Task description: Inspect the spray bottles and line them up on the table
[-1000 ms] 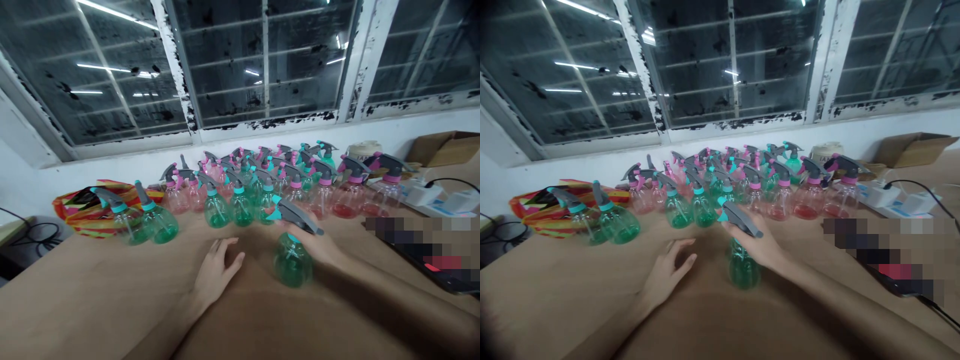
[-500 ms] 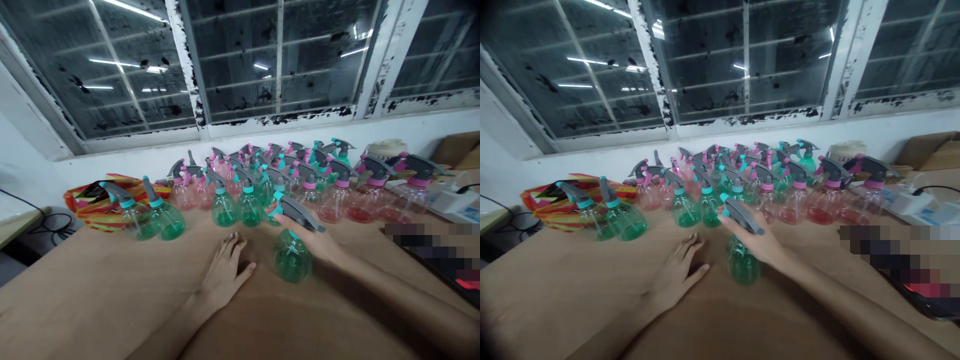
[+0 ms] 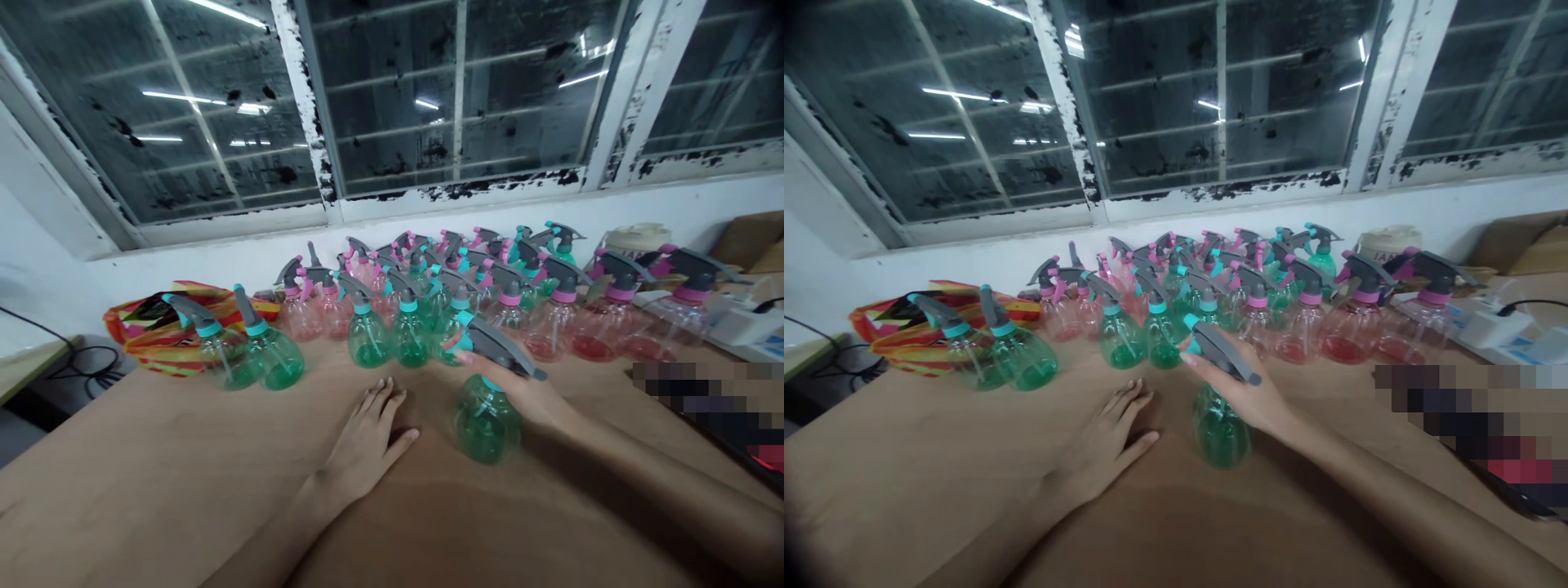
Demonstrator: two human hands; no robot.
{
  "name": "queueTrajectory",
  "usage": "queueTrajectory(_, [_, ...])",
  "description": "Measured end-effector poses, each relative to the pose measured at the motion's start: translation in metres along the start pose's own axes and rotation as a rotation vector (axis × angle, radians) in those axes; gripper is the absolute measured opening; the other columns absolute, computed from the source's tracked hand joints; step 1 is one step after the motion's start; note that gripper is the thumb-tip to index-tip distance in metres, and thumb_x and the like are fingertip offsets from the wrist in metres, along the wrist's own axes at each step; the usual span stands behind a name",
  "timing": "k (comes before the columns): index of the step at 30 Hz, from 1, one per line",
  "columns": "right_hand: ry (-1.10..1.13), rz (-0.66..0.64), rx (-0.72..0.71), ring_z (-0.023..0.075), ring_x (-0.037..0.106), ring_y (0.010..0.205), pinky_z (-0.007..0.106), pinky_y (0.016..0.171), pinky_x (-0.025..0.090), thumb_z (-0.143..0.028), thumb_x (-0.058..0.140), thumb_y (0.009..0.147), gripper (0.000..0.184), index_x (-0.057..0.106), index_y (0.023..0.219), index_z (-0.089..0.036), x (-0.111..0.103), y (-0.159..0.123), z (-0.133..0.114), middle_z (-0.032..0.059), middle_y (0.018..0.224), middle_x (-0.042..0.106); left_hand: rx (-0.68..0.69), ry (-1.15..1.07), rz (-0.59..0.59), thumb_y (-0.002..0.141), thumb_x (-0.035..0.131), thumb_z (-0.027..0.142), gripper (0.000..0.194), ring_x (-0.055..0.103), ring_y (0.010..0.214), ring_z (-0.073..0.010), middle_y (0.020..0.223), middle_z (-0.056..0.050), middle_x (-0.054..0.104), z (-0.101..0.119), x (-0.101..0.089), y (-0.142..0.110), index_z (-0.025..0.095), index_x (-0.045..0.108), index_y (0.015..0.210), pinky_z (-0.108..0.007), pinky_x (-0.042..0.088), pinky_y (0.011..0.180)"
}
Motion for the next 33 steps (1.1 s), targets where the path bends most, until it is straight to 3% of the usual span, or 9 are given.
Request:
queueTrajectory(4, [-0.015,0.01,-0.008,0.0215,0.065,0.085,0.038,0.081,0.049,-0.039,0.06,0.081,0.023,0.063,0.102,-0.03,-0.0011,-0.0024,-0.0004,0.0011,0.091,0.07,0.006,-0.017,0.011,0.093,0.041,0.049,0.051,0.034,0.132,-0.0287,0.142,-0.014,0.039,0.0003,-0.0011,0.0002,0.015,0.045,0.131,-0.048,0.03,0.106])
queueTrajectory(10, [0.037,0.01,-0.008,0.023,0.06,0.109,0.042,0.097,0.043,-0.035,0.062,0.081,0.032,0.061,0.113,-0.033,0.0006,-0.0031,0.0002,0.0005,0.116,0.066,0.016,-0.013,0.012,0.093,0.041,0.049,0.052,0.034,0.132,-0.0288,0.142,-0.014,0.039,-0.0002,-0.0011,-0.0003,0.014,0.045,0.131,-0.047,0.03,0.107])
queueTrajectory(16, [0.077,0.009,-0.029,0.0232,0.058,0.112,0.043,0.099,0.042,-0.036,0.061,0.081,0.027,0.063,0.108,-0.032,0.0006,-0.0024,0.0037,0.0007,0.117,0.066,0.016,0.032,0.003,0.094,0.037,0.05,0.053,0.033,0.132,-0.028,0.143,-0.013,0.038,0.0,-0.0002,-0.0004,0.014,0.043,0.132,-0.047,0.03,0.106])
queueTrajectory(21, [0.056,0.002,-0.014,0.023,0.062,0.102,0.042,0.093,0.046,-0.038,0.062,0.08,0.024,0.063,0.103,-0.03,-0.0002,-0.002,-0.0024,0.0013,0.106,0.069,0.021,0.023,0.007,0.094,0.037,0.051,0.052,0.033,0.132,-0.0273,0.143,-0.012,0.038,-0.0015,0.0008,-0.0005,0.016,0.043,0.132,-0.046,0.029,0.107])
queueTrajectory(29, [-0.107,0.069,0.022,0.0188,0.062,0.072,0.032,0.063,0.05,-0.046,0.058,0.081,0.021,0.065,0.084,-0.027,0.0,-0.0027,0.0019,0.0007,0.077,0.067,0.03,-0.004,0.029,0.094,0.037,0.05,0.049,0.033,0.132,-0.0269,0.143,-0.011,0.038,-0.0044,0.0033,-0.0006,0.018,0.044,0.131,-0.047,0.029,0.107])
queueTrajectory(33, [-0.103,0.062,0.026,0.0183,0.061,0.073,0.032,0.066,0.049,-0.046,0.059,0.081,0.02,0.065,0.084,-0.027,-0.0001,-0.0024,0.0024,0.0005,0.078,0.067,0.026,0.019,0.013,0.095,0.036,0.049,0.049,0.033,0.132,-0.0263,0.144,-0.011,0.038,-0.0038,0.0025,-0.0006,0.017,0.044,0.131,-0.046,0.029,0.107])
Point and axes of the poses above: each hand's wrist, its own y-axis towards the middle knuckle, its own x-axis out of the palm, z = x × y, the point moved 1 cm from there along y, towards the middle knuckle
